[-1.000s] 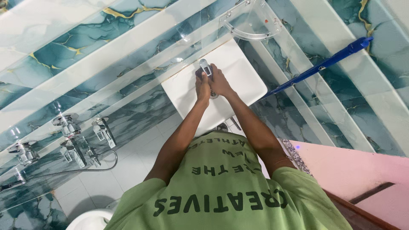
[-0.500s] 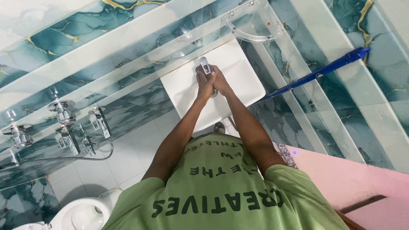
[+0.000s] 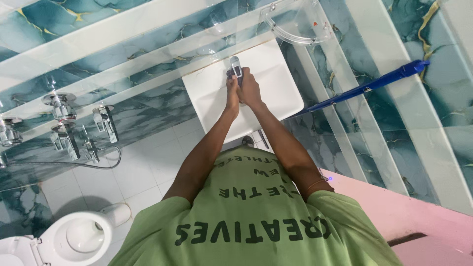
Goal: The person wipes multiple silver faucets and fixtures on a tiled wall with a purple cloth, moving between different taps.
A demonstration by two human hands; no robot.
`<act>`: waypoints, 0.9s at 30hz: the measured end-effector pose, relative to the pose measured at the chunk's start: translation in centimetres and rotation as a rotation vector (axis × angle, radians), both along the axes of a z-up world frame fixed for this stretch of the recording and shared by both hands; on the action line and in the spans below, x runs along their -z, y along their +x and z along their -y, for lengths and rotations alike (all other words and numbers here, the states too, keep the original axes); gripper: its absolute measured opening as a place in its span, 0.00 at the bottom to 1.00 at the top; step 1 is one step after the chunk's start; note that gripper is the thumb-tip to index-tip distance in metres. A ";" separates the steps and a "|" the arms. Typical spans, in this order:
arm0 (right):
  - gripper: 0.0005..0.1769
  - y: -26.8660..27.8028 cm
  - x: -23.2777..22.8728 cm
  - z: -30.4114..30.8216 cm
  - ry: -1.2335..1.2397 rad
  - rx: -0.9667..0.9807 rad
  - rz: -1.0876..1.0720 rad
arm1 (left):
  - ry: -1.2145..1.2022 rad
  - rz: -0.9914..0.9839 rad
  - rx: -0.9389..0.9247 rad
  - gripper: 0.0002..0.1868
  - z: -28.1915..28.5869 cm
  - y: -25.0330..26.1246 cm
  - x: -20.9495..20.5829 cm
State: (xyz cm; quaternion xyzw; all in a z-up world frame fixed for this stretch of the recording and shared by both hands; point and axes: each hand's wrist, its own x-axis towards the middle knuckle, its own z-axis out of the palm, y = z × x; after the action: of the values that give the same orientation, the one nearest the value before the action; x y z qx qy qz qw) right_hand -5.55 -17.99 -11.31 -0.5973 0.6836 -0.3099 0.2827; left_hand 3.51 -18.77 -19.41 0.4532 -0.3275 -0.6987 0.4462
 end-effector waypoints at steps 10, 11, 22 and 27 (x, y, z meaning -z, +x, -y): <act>0.31 -1.4 3.1 -0.2 0.187 0.048 0.664 | -0.096 0.490 0.058 0.58 -2.4 -1.1 -6.0; 0.30 -1.6 3.7 -0.4 0.223 0.010 0.966 | -0.146 0.672 0.110 0.65 -2.7 -1.1 -6.6; 0.29 -4.0 -0.1 -3.6 0.351 -0.051 0.657 | -0.068 0.657 0.382 0.71 -5.6 -0.4 -7.4; 0.41 -5.5 -2.2 -2.9 0.198 -0.230 0.021 | 0.088 0.489 0.538 0.64 -6.1 0.5 -5.8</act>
State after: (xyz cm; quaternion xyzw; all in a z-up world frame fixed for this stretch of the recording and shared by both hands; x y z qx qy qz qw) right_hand -11.03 -15.13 -9.10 -0.6375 0.6350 -0.2130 0.3808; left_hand 4.04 -12.66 -13.56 0.5231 -0.5015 -0.6757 0.1350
